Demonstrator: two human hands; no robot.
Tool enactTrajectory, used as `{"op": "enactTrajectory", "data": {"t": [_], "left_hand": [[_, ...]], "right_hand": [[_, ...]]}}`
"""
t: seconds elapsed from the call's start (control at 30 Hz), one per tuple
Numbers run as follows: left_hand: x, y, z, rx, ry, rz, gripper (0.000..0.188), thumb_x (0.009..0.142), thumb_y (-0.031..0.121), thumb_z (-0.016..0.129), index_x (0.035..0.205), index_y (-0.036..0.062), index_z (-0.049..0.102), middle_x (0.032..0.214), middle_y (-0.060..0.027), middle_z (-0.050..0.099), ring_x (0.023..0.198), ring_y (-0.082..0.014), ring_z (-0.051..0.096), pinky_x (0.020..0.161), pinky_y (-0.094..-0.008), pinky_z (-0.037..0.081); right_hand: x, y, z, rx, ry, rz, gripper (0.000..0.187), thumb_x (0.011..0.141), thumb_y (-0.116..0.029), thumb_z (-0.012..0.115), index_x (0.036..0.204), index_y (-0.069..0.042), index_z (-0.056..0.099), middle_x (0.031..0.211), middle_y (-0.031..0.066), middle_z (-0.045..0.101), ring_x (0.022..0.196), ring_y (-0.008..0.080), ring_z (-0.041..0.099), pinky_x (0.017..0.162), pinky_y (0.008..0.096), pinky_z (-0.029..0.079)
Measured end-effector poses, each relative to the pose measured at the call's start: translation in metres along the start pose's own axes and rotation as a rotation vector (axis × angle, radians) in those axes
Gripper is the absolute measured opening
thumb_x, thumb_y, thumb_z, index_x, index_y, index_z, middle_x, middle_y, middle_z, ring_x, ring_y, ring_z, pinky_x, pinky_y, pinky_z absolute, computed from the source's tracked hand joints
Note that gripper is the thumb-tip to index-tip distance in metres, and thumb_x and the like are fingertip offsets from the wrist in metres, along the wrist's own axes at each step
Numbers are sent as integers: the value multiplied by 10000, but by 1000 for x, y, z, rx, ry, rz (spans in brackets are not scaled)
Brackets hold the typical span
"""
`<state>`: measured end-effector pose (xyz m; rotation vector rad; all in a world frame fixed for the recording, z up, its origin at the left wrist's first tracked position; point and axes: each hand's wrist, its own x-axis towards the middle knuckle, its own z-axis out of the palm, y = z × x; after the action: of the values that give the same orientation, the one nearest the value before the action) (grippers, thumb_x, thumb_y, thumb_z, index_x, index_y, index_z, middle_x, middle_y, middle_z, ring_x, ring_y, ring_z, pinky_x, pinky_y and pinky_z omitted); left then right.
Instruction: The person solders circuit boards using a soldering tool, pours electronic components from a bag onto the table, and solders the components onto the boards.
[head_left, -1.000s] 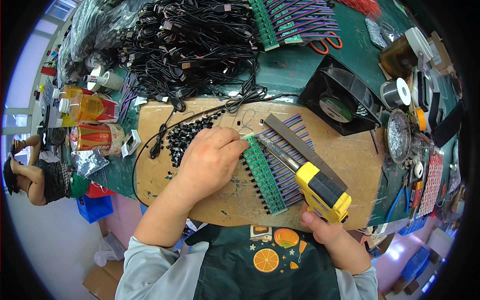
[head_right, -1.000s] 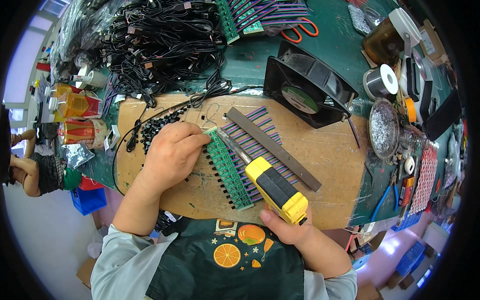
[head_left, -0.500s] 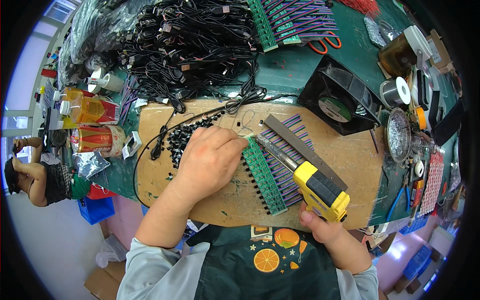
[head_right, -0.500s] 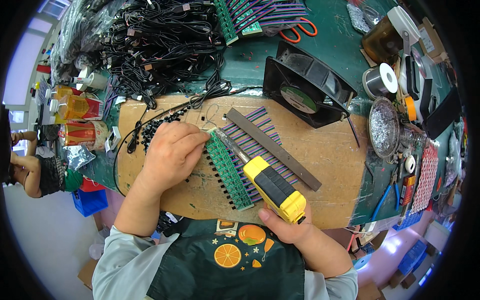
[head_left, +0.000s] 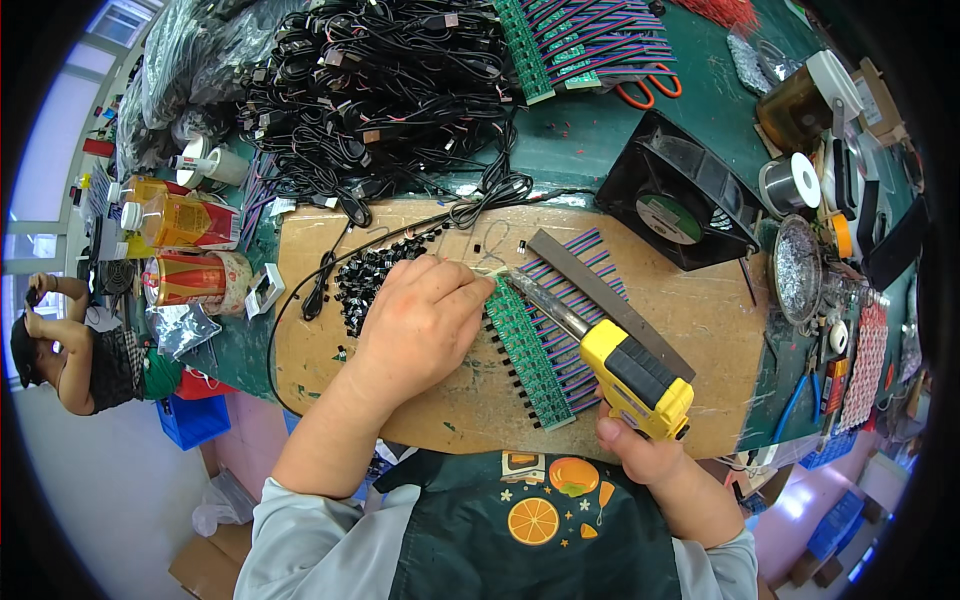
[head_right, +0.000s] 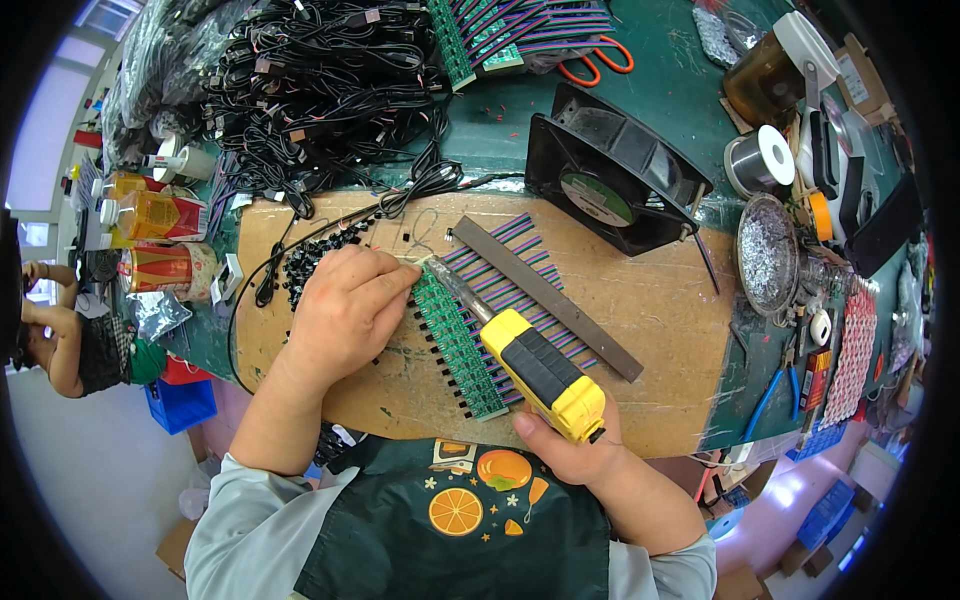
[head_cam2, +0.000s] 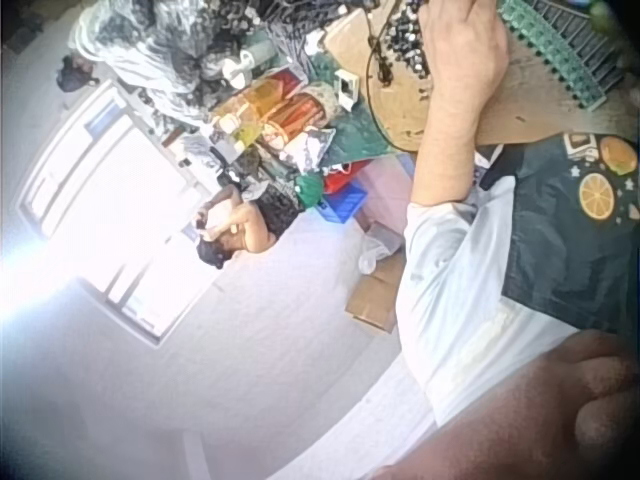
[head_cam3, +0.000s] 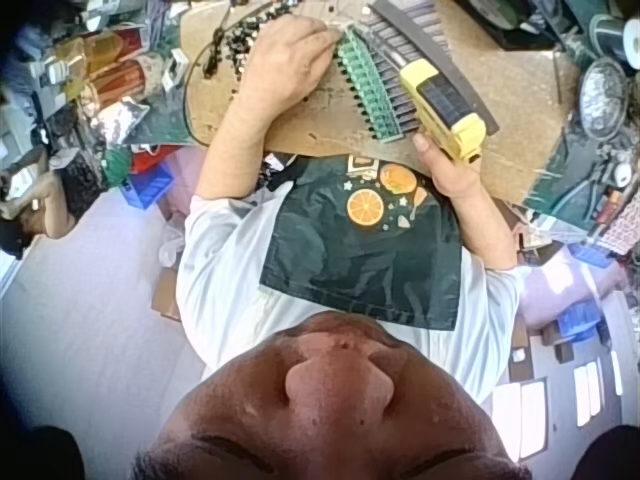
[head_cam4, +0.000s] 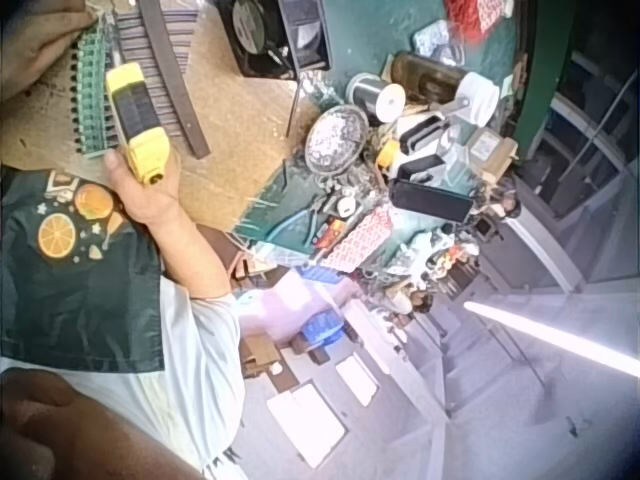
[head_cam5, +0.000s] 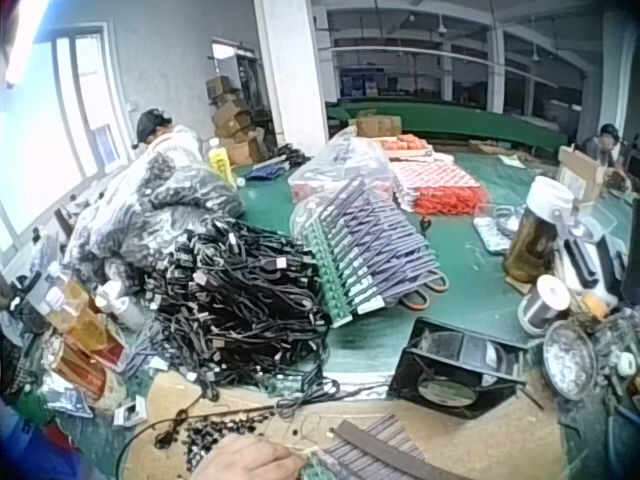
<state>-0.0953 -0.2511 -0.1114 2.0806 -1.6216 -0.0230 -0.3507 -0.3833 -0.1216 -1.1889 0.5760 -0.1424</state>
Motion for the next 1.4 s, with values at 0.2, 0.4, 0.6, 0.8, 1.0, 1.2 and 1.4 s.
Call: {"op": "enactTrajectory", "data": {"t": [0.2,0.4,0.6,0.8,1.0,1.2,1.4], "left_hand": [[0,-1,0,0,-6,7,215,724,22,701,938,39,702,892,-62,642,801,-255,603,738,-361,478],[0,0,0,8,2,19,228,702,20,703,930,35,704,889,-65,642,812,-254,609,748,-360,491],[0,1,2,9,3,22,229,698,17,706,926,35,703,884,-66,640,812,-255,611,749,-359,496],[3,5,1,8,25,23,201,718,7,701,916,40,699,860,-77,645,793,-270,615,717,-373,487],[5,7,3,10,23,44,201,712,7,690,910,41,681,858,-62,636,801,-262,610,737,-379,479],[5,7,0,37,25,21,186,718,-1,695,897,48,681,868,-70,637,806,-270,607,739,-384,476],[2,14,-9,95,21,3,148,757,39,683,905,34,693,883,-101,645,829,-295,615,761,-394,488]], "right_hand": [[2,1,0,-34,-18,-20,249,828,5,672,1067,-14,605,772,14,606,675,94,565,599,267,458],[3,-3,4,-42,8,-25,222,832,5,669,1044,-16,605,766,12,607,674,97,569,611,264,462],[-5,3,-5,32,6,-32,238,839,-12,675,1067,-13,606,800,20,603,701,110,567,628,281,463],[-38,15,-31,-55,110,-192,571,821,-155,716,1308,12,468,748,46,532,589,144,471,545,287,407],[-91,6,-68,146,522,-262,703,766,-293,792,1302,-16,431,671,16,466,568,132,452,509,264,367],[-78,-14,-116,-104,794,-765,577,868,-221,680,1320,12,407,655,11,453,508,112,429,458,257,354],[-76,0,-118,161,772,-585,535,908,-106,592,1370,35,363,698,21,460,576,101,437,521,242,380]]}}
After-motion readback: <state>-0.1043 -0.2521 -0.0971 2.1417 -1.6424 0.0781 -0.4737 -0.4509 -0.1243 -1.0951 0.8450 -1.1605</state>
